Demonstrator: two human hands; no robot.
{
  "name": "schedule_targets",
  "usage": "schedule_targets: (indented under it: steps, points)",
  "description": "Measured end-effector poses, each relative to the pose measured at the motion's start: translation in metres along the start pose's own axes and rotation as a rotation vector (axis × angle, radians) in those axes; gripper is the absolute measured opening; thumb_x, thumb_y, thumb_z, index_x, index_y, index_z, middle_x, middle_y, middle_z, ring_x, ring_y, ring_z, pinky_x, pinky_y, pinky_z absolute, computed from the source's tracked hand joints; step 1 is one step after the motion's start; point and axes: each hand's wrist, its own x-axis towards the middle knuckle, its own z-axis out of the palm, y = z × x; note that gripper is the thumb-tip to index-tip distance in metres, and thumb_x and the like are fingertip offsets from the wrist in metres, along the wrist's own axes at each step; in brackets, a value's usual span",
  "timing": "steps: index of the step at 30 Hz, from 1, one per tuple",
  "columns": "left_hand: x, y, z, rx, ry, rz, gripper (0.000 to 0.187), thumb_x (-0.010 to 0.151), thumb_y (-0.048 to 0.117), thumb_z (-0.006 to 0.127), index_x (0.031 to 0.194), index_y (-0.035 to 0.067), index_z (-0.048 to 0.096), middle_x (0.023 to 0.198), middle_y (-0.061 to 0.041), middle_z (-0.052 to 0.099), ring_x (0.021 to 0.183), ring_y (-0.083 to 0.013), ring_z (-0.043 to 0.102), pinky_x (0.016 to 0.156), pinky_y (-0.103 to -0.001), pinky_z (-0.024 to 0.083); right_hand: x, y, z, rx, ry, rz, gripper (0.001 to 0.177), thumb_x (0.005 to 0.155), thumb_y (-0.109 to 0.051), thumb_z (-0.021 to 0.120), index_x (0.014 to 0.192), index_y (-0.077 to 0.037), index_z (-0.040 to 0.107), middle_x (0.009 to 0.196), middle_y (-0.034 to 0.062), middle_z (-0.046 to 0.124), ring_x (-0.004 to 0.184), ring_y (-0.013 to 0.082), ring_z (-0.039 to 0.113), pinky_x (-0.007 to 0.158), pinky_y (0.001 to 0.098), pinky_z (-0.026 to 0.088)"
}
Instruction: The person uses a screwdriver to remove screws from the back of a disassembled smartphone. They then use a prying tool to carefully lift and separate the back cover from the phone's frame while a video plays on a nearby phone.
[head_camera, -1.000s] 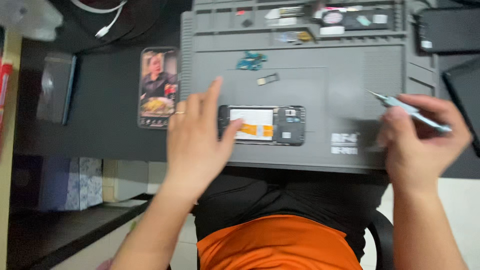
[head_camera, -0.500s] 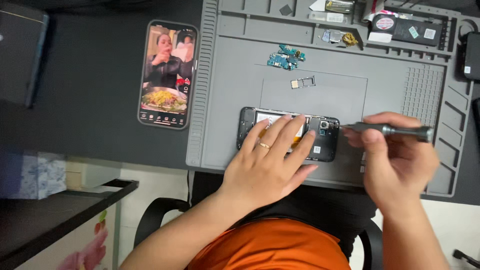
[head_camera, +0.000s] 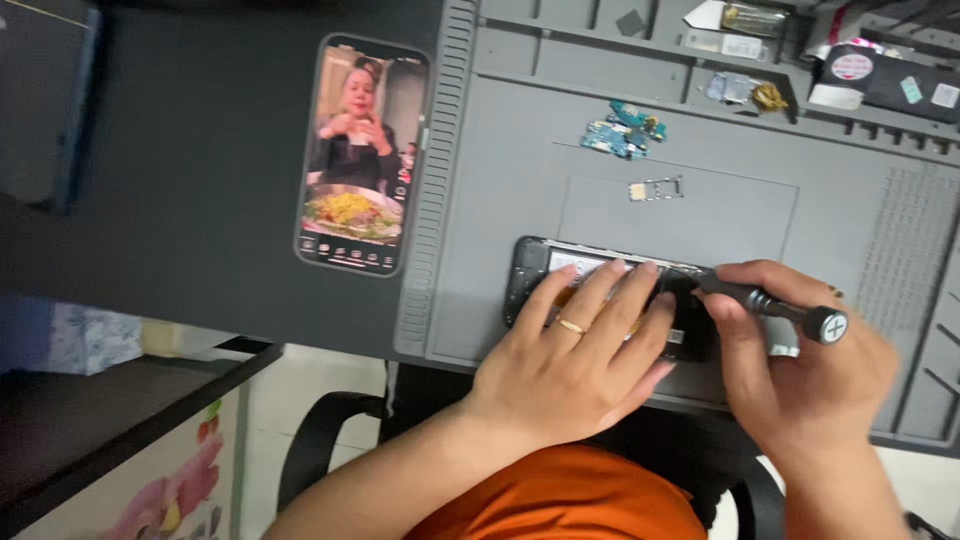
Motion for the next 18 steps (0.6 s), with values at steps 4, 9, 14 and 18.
schedule_targets:
  steps: [4, 9, 14, 18]
  points:
    - [0.001, 0.0, -0.006, -0.062, -0.005, -0.018, 0.039, 0.108, 0.044, 0.07, 0.133, 0.014, 0.075, 0.146, -0.01, 0.069, 0.134, -0.0275, 0.068, 0.115, -0.046, 0.051, 0.023, -0.024, -0.017, 0.088, -0.092, -0.015, 0.01, 0.114, -0.003, 0.083, 0.123, 0.0, 0.079, 0.115, 0.0147, 0.073, 0.1, 0.0273, 0.07, 0.094, 0.0367, 0.053]
    - [0.0, -0.001, -0.011, -0.067, 0.044, -0.007, 0.038, 0.107, 0.041, 0.071, 0.131, 0.012, 0.074, 0.143, -0.011, 0.07, 0.132, -0.0276, 0.068, 0.112, -0.045, 0.053, 0.049, -0.037, -0.028, 0.255, -0.249, 0.122, 0.016, 0.102, 0.005, 0.082, 0.118, 0.002, 0.08, 0.102, 0.0154, 0.071, 0.078, 0.0195, 0.064, 0.082, 0.0291, 0.055]
    - [-0.001, 0.0, -0.011, -0.053, 0.051, -0.025, 0.041, 0.104, 0.043, 0.074, 0.132, 0.013, 0.072, 0.144, -0.008, 0.071, 0.132, -0.024, 0.067, 0.115, -0.042, 0.051, 0.05, -0.002, -0.019, -0.064, -0.255, -0.098, 0.022, 0.109, -0.018, 0.09, 0.103, -0.006, 0.073, 0.077, 0.0063, 0.068, 0.072, 0.0176, 0.066, 0.077, 0.0341, 0.052]
    - [-0.002, 0.0, -0.01, -0.073, 0.058, -0.022, 0.04, 0.106, 0.043, 0.069, 0.131, 0.012, 0.071, 0.143, -0.009, 0.07, 0.132, -0.0246, 0.066, 0.116, -0.042, 0.049, 0.056, 0.003, -0.022, -0.49, -0.278, -0.338, 0.048, 0.119, -0.05, 0.08, 0.084, -0.019, 0.066, 0.069, 0.002, 0.056, 0.06, 0.0302, 0.054, 0.07, 0.0407, 0.047]
